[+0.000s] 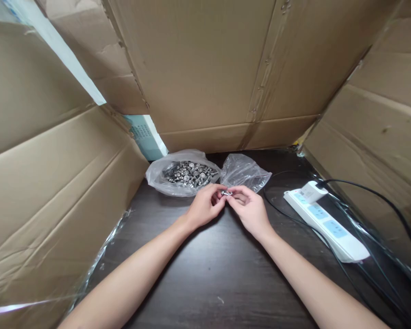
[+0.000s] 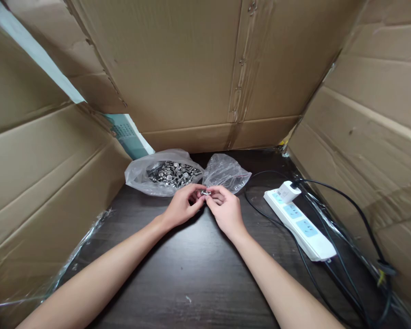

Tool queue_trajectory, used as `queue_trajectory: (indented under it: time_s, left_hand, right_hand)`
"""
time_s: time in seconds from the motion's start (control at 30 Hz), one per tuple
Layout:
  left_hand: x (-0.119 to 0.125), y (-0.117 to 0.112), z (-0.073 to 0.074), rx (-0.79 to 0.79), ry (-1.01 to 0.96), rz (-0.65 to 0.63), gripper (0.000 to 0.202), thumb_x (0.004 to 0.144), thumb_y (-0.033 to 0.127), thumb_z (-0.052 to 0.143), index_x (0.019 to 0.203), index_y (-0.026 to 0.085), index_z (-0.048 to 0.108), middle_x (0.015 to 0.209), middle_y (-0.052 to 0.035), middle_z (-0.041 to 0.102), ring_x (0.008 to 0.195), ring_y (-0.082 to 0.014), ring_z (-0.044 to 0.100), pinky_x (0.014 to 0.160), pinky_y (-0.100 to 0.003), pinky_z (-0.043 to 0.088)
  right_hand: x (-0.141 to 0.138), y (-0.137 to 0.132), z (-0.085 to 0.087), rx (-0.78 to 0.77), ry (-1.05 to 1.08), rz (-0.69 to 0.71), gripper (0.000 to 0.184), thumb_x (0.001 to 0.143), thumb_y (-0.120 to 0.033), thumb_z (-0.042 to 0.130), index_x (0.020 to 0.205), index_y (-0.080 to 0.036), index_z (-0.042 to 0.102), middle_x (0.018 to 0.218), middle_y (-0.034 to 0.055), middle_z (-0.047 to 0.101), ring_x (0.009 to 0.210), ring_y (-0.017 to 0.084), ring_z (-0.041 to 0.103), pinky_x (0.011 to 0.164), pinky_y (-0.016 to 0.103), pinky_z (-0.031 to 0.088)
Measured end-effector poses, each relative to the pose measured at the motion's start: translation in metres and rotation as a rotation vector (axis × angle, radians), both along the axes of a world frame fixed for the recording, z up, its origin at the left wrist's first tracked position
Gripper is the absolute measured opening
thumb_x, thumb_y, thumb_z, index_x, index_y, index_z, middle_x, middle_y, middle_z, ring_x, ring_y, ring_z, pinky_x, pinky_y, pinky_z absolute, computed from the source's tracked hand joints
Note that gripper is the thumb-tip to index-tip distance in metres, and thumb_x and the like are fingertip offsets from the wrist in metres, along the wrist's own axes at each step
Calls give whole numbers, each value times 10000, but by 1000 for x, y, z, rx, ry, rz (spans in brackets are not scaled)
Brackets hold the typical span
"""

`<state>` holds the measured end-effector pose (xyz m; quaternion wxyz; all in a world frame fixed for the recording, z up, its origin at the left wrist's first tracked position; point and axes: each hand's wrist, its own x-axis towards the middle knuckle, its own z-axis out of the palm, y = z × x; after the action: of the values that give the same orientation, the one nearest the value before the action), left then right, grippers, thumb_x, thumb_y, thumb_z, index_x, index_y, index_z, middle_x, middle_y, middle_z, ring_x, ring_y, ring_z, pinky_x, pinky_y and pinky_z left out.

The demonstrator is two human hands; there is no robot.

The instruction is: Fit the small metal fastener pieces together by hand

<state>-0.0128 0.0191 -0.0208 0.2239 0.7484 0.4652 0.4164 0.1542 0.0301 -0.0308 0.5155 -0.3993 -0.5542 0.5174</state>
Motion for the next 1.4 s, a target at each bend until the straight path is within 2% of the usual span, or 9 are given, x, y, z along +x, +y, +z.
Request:
queue_trajectory:
  time_s: [0.17, 0.37, 0.47, 0.6, 0.73, 0.9, 1.1, 1.4]
  left_hand:
    - [0, -2, 1, 13, 1, -18, 246, 950, 261, 609, 1132, 131, 710, 878, -58, 636, 741, -133, 608, 680, -239, 521]
    - [0, -3, 2, -13, -68, -43, 293, 966, 285, 608, 1200, 146, 716, 1165, -123, 691, 862, -149, 692, 690, -228, 565]
    - [0, -2, 5, -43, -59, -58, 308, 974, 288, 602, 1224, 158, 723, 1091, -106, 743, 861, -163, 704, 724, -247, 567]
    - [1, -3, 8, -111, -76, -28, 274, 947, 295, 624, 1144, 150, 747, 940, -71, 769, 772, -158, 692, 713, -251, 539]
    - [3, -3, 7, -160, -111, -16, 255, 907, 283, 632, 1077, 127, 743, 793, -43, 735, 683, -139, 649, 651, -228, 497]
    - [3, -4, 5, -172, -160, 54, 221, 839, 254, 655, 995, 127, 746, 720, -20, 695, 626, -116, 598, 610, -209, 460]
    - [2, -3, 8, -119, -105, 83, 157, 837, 254, 633, 916, 140, 707, 681, 0, 652, 599, -110, 557, 598, -212, 432]
    - [1, -4, 6, -4, 31, 97, 175, 939, 282, 586, 991, 155, 694, 784, -19, 677, 662, -128, 585, 652, -236, 442]
  right_hand:
    - [0, 0, 1, 21, -33, -19, 272, 765, -383, 782, 916, -183, 678, 910, 94, 774, 846, 219, 766, 810, 335, 634]
    - [0, 1, 3, 16, 6, -53, 295, 759, -428, 793, 886, -189, 675, 922, 96, 779, 874, 226, 769, 837, 352, 641]
    - [0, 1, 4, 22, 9, -64, 301, 755, -439, 799, 886, -192, 689, 905, 93, 779, 860, 224, 769, 819, 353, 646]
    - [-1, -1, 5, 33, -9, -82, 308, 766, -455, 794, 891, -189, 701, 889, 98, 779, 849, 234, 771, 797, 358, 651]
    - [-2, -2, 5, 39, -20, -81, 281, 753, -420, 789, 874, -184, 697, 880, 98, 779, 811, 225, 765, 776, 344, 649]
    - [-2, -4, 6, 70, -61, -56, 234, 787, -385, 757, 893, -180, 715, 878, 97, 782, 800, 227, 767, 768, 342, 645]
    - [0, -7, 11, 275, -208, -151, 191, 886, -360, 688, 947, -203, 779, 950, 81, 761, 814, 202, 746, 760, 328, 643]
    - [0, -7, 10, 312, -209, -161, 180, 893, -325, 680, 956, -220, 812, 1007, 78, 792, 903, 227, 763, 823, 361, 646]
